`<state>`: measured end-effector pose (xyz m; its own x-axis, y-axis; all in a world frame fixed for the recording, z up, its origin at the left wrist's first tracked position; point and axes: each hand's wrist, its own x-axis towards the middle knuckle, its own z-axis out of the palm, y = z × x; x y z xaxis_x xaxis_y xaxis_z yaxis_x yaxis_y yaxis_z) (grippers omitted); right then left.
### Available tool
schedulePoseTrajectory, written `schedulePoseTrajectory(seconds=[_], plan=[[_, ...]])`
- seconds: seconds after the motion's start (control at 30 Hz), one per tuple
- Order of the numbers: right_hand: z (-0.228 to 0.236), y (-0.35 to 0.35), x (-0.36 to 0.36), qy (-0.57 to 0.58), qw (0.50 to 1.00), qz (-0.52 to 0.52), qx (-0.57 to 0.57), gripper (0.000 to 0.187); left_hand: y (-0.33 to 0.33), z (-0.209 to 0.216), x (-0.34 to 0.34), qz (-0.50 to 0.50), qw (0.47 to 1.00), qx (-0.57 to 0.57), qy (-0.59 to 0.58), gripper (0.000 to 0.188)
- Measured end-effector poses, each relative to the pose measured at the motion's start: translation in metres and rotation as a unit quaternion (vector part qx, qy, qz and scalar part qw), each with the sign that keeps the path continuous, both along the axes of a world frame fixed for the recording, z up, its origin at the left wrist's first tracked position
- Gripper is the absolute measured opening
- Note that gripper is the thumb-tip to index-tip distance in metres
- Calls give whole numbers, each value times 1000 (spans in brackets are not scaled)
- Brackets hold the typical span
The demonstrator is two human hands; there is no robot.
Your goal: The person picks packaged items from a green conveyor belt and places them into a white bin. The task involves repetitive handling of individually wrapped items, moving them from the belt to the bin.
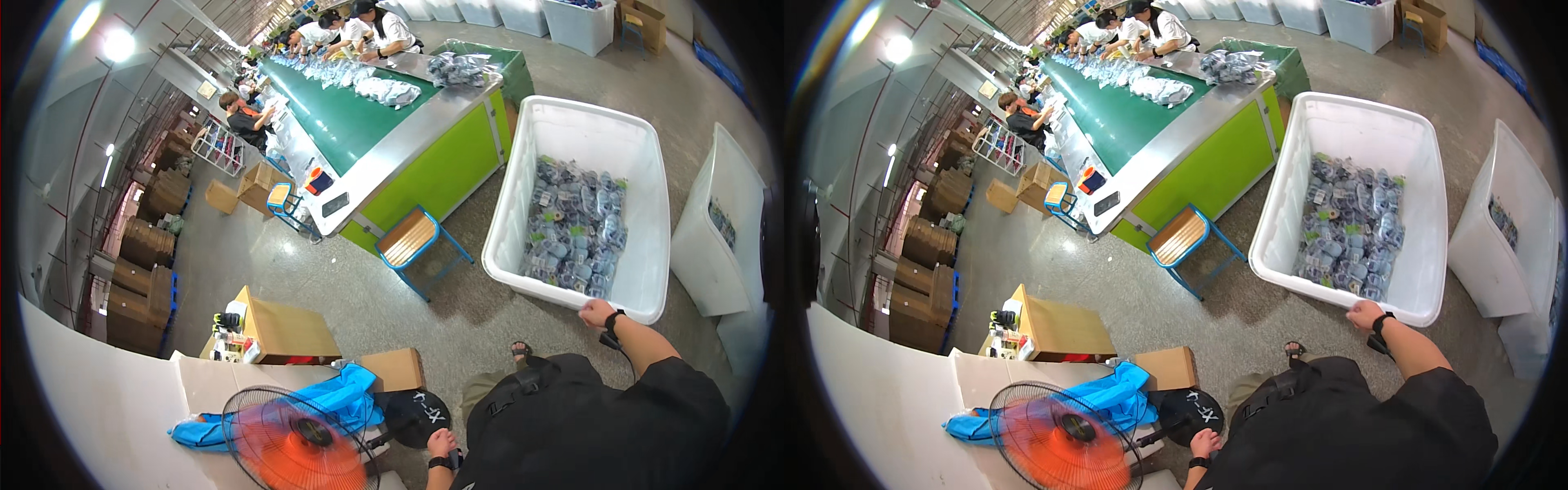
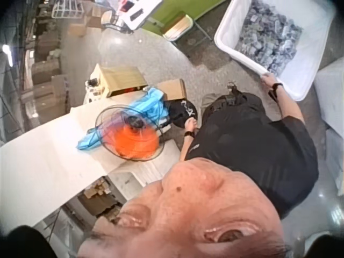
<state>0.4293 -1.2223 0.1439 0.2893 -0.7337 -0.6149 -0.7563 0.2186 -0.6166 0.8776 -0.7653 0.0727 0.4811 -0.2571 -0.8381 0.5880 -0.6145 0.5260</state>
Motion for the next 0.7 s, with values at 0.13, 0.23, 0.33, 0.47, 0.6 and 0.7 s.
schedulePoseTrajectory(seconds=[0.13, 0.23, 0.33, 0.47, 0.6, 0.7], plan=[[25, -82, 81, -129, 989, -78, -12, 32, -59, 1, 63, 33, 998, -4, 46, 10], [19, -112, 114, -156, 979, -131, -24, 30, -118, -2, 119, 12, 998, 12, 55, 10], [-2, -105, 131, -84, 973, -213, -17, 30, -186, -11, 197, -41, 998, -5, 48, 14], [-16, -42, 144, 68, 966, -247, 38, 21, -279, -10, 304, -62, 991, -73, 97, 12], [-18, 24, 167, 31, 918, -368, 143, 21, -383, -8, 395, -175, 982, -67, 5, 8], [-10, 51, 195, -5, 886, -434, 163, 22, -448, 7, 440, -238, 970, -22, -43, 14]])
